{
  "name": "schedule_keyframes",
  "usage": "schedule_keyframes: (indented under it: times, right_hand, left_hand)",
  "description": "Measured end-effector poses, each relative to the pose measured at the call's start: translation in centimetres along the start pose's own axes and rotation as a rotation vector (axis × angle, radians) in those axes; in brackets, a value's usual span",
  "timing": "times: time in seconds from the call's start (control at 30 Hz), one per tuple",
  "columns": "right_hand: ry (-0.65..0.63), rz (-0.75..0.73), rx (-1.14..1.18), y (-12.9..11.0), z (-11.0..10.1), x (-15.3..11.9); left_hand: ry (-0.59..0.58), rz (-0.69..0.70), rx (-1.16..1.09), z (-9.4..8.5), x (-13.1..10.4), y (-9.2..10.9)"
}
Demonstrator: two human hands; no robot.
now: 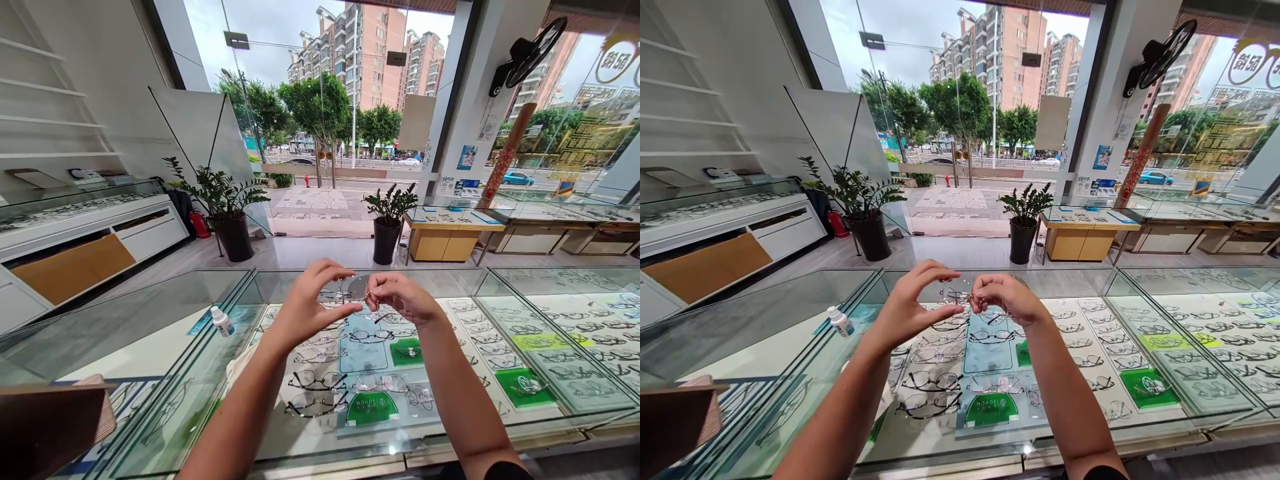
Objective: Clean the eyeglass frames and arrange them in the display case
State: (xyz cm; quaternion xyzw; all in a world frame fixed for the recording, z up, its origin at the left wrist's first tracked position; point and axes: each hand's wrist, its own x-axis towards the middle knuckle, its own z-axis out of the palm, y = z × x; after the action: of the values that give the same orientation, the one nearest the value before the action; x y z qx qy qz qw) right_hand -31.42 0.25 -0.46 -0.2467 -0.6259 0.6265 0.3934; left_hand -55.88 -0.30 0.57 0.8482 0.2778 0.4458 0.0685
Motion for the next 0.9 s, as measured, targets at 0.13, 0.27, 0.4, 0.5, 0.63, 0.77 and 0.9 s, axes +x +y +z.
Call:
schedule_keyframes:
  times: [0.13,0.27,0.4,0.5,0.63,0.77,0.9]
  right_hand:
    - [0.104,-0.114,-0.187,-0.5,-0.4,-0.4]
    - [0.411,-0.329,-0.542,-0.9,-0.2,-1.4]
    - [0.606,-0.424,-0.776,-0.4,1.1,-2.0]
    - [0.679,-0.455,-0.875,0.3,2.3,-1.8]
    - [0.724,-0.485,-0.96,0.6,3.1,-1.3]
    - [0.742,-0.5,-0.993,0.6,3.2,-1.0]
    - [0.756,-0.501,-0.997,0.7,3.1,-1.0]
  left_hand:
    - [0.097,0.03,0.076,-0.2,0.1,-0.2]
    - [0.315,-0.022,0.169,-0.9,-0.6,-0.4]
    - [0.411,-0.083,0.232,-1.4,-1.1,-0.6]
    - [0.431,-0.095,0.245,-1.4,-1.2,-0.7]
    - [0.445,-0.099,0.255,-1.2,-1.1,-0.9]
    - [0.452,-0.099,0.263,-0.8,-1.1,-1.1]
    - [0.475,-0.1,0.285,-0.5,-1.1,-1.1]
